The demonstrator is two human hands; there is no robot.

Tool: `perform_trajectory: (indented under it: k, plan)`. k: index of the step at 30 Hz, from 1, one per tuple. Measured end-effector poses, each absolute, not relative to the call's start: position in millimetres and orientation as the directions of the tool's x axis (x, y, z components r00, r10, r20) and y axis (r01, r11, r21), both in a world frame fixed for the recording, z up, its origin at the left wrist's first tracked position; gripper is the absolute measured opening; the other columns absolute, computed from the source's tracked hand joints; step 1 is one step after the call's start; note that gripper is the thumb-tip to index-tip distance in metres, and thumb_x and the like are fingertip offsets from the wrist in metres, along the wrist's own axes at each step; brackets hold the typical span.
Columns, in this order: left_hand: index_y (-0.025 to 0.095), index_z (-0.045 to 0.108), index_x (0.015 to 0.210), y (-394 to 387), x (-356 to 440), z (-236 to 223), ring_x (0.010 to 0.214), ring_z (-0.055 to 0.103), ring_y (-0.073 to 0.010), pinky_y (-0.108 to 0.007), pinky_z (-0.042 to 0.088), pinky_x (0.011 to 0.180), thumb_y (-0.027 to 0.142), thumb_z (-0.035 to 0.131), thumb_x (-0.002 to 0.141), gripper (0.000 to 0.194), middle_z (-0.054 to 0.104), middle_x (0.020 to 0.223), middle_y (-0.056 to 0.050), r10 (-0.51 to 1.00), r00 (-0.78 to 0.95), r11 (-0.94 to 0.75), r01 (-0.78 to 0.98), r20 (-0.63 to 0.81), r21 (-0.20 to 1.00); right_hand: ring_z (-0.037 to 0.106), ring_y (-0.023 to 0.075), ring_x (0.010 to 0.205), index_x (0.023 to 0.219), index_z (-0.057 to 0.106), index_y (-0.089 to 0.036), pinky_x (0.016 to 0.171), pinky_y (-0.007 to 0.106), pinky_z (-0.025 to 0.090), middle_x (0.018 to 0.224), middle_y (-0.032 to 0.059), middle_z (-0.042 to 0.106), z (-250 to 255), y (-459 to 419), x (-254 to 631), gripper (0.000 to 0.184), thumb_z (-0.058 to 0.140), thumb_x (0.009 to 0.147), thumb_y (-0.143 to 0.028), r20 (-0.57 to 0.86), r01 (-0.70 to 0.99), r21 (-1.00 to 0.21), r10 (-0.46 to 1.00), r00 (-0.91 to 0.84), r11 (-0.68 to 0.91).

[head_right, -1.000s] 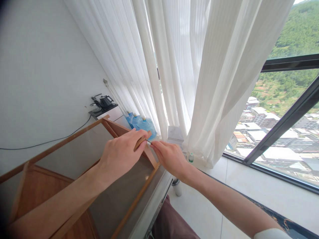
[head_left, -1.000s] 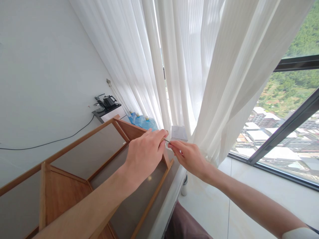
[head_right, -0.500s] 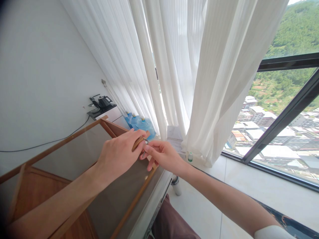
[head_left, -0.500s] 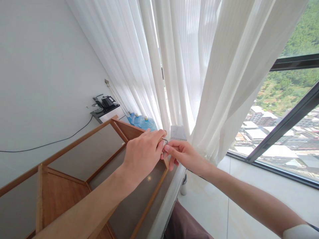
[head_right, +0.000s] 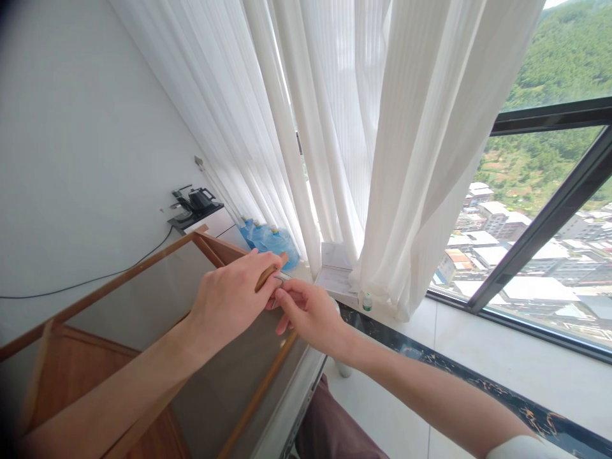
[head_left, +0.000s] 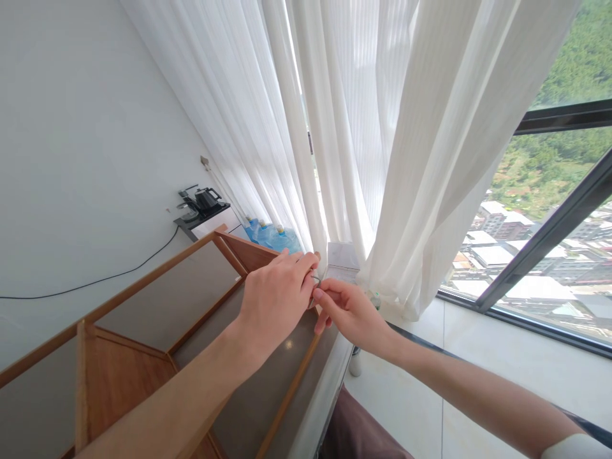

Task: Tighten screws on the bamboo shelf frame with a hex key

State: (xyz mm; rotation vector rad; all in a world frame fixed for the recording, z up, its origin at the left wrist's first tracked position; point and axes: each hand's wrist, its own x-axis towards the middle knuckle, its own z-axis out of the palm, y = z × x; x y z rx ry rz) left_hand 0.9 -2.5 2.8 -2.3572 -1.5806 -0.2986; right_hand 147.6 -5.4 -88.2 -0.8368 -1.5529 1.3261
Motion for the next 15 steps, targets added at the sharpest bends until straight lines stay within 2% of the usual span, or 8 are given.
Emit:
perform_trajectory:
  k: [7,11,15]
  plan:
    - [0.033,0.061,0.108,-2,1,2,0.1,0.072,-0.0211,-0.026,0.044,0.061,0.025,0.05,0.099,0.017,0.074,0.1,0.004,0.865,0.375,-0.359,0.927,0.333,-0.111,0.074,0.0137,0.075,0.095,0.054,-0.025,0.066,0.026,0.053,0.096,-0.0013,0.074,-103,-3,156,0.025,0.037,0.106,-0.041,0.377,0.256,-0.865,0.895,-0.237,0.432]
    - [0.031,0.059,0.109,-2,1,2,0.098,0.072,-0.0222,-0.028,0.046,0.064,0.025,0.05,0.099,0.015,0.074,0.102,0.003,0.863,0.375,-0.36,0.927,0.338,-0.11,0.072,0.0153,0.076,0.099,0.055,-0.026,0.068,0.027,0.052,0.093,-0.0001,0.073,-108,12,162,0.026,0.034,0.107,-0.039,0.439,0.388,-0.772,0.863,-0.248,0.504]
    - [0.03,0.057,0.108,-2,1,3,0.093,0.073,-0.0235,-0.029,0.046,0.062,0.028,0.052,0.098,0.011,0.074,0.101,0.003,0.871,0.358,-0.342,0.933,0.335,-0.108,0.071,0.016,0.071,0.101,0.058,-0.025,0.064,0.027,0.051,0.093,0.0025,0.073,-109,20,163,0.031,0.032,0.108,-0.042,0.447,0.421,-0.748,0.858,-0.251,0.513]
